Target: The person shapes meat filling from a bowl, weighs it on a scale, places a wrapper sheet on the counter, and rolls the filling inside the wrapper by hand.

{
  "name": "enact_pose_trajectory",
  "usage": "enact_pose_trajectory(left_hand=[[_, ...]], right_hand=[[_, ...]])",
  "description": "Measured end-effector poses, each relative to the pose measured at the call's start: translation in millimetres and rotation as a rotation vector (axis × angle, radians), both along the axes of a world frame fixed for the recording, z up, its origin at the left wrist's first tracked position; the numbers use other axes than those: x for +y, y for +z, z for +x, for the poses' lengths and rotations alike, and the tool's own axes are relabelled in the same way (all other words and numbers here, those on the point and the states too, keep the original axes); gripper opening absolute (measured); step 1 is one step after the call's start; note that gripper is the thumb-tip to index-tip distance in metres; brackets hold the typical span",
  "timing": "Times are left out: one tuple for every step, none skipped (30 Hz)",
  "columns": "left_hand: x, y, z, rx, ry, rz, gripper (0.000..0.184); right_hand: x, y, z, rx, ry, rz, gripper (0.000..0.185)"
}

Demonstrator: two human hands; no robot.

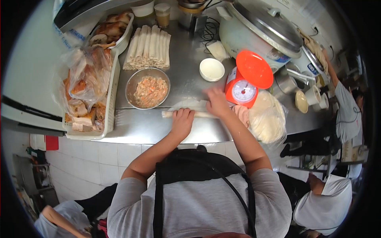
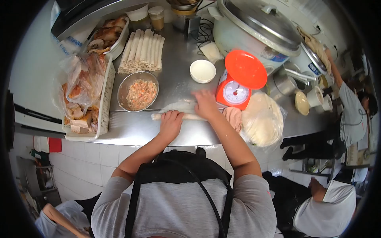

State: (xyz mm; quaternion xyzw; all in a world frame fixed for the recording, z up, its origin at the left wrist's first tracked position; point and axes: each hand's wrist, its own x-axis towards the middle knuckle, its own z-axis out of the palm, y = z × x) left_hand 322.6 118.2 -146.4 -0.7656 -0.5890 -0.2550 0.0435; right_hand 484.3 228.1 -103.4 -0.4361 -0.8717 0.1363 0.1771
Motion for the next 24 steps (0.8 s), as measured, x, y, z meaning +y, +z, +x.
enact_pose_trajectory(left_hand=[[0.0, 1.1, 4.3, -0.023, 0.038, 0.002, 0.033], [-1.1, 2.3, 9.6, -0.047, 0.078, 0.001, 0.034], [-2.3, 2.6, 14.6, -0.07, 0.117, -0.002, 0.034], [-2.8, 1.5, 18.5, -0.079, 0.144, 0.004, 0.034], [-2.3, 0.1, 21.5, -0.088, 0.172, 0.009, 0.034], [-1.8, -1.3, 24.3, -0.097, 0.201, 0.014, 0.034], [-1.6, -1.6, 26.9, -0.109, 0.217, 0.03, 0.034], [-1.6, -1.1, 28.9, -0.121, 0.233, 0.045, 0.033], [-2.2, -1.6, 30.6, -0.131, 0.248, 0.058, 0.032], [-2.0, -3.4, 31.6, -0.151, 0.254, 0.071, 0.031], [-1.5, -5.3, 31.7, -0.168, 0.256, 0.084, 0.031], [-1.5, -6.0, 31.4, -0.183, 0.255, 0.098, 0.031], [-1.9, -5.6, 31.6, -0.193, 0.261, 0.097, 0.029], [-1.6, -4.5, 32.2, -0.188, 0.267, 0.109, 0.028], [-1.4, -2.5, 32.6, -0.183, 0.27, 0.12, 0.027], [-1.4, -1.3, 33.1, -0.177, 0.272, 0.133, 0.025], [-1.7, -1.5, 33.2, -0.183, 0.275, 0.118, 0.026], [-2.1, -1.8, 33.0, -0.191, 0.276, 0.105, 0.026], [-2.6, -1.8, 33.1, -0.199, 0.277, 0.092, 0.027], [-3.1, -0.6, 33.6, -0.206, 0.277, 0.087, 0.027], [-3.7, 0.9, 33.6, -0.213, 0.277, 0.082, 0.027], [-4.2, 1.8, 34.0, -0.218, 0.279, 0.076, 0.027], [-4.6, 2.0, 34.2, -0.219, 0.281, 0.081, 0.027], [-4.8, 2.1, 34.1, -0.22, 0.281, 0.085, 0.027]], right_hand=[[15.4, 9.3, -0.8, -0.05, -0.079, 0.061, 0.048], [32.1, 9.4, 0.5, -0.105, -0.104, 0.149, 0.047], [49.3, 5.6, 1.6, -0.156, -0.127, 0.235, 0.046], [61.1, 6.1, 0.9, -0.206, -0.149, 0.319, 0.046], [71.2, 7.0, 0.8, -0.358, -0.129, 0.262, 0.044], [78.0, 14.7, -0.6, -0.511, -0.109, 0.209, 0.042], [83.0, 20.9, -2.1, -0.665, -0.089, 0.158, 0.041], [86.7, 24.4, -2.8, -0.664, -0.065, 0.145, 0.037], [88.7, 26.4, -2.7, -0.663, -0.041, 0.129, 0.034], [89.8, 26.2, -1.5, -0.662, -0.019, 0.112, 0.031], [91.3, 24.4, 2.5, -0.5, 0.006, 0.15, 0.03], [93.8, 22.9, 8.8, -0.334, 0.027, 0.183, 0.029], [96.5, 22.9, 14.3, -0.167, 0.044, 0.214, 0.028], [95.8, 22.8, 21.8, -0.141, 0.179, 0.146, 0.028], [89.2, 23.7, 31.8, -0.115, 0.312, 0.078, 0.029], [80.0, 23.0, 40.6, -0.087, 0.442, 0.009, 0.029], [65.9, 18.9, 46.3, -0.169, 0.539, -0.048, 0.033], [51.4, 13.7, 49.5, -0.252, 0.636, -0.103, 0.036], [41.1, 6.3, 50.2, -0.284, 0.654, -0.057, 0.039], [32.6, -2.8, 49.9, -0.315, 0.672, -0.01, 0.041], [29.4, -7.1, 49.6, -0.345, 0.691, 0.038, 0.044], [30.6, -8.3, 50.6, -0.395, 0.684, 0.095, 0.045], [31.0, -9.1, 51.2, -0.444, 0.676, 0.151, 0.047], [31.3, -9.4, 52.0, -0.492, 0.664, 0.206, 0.048]])
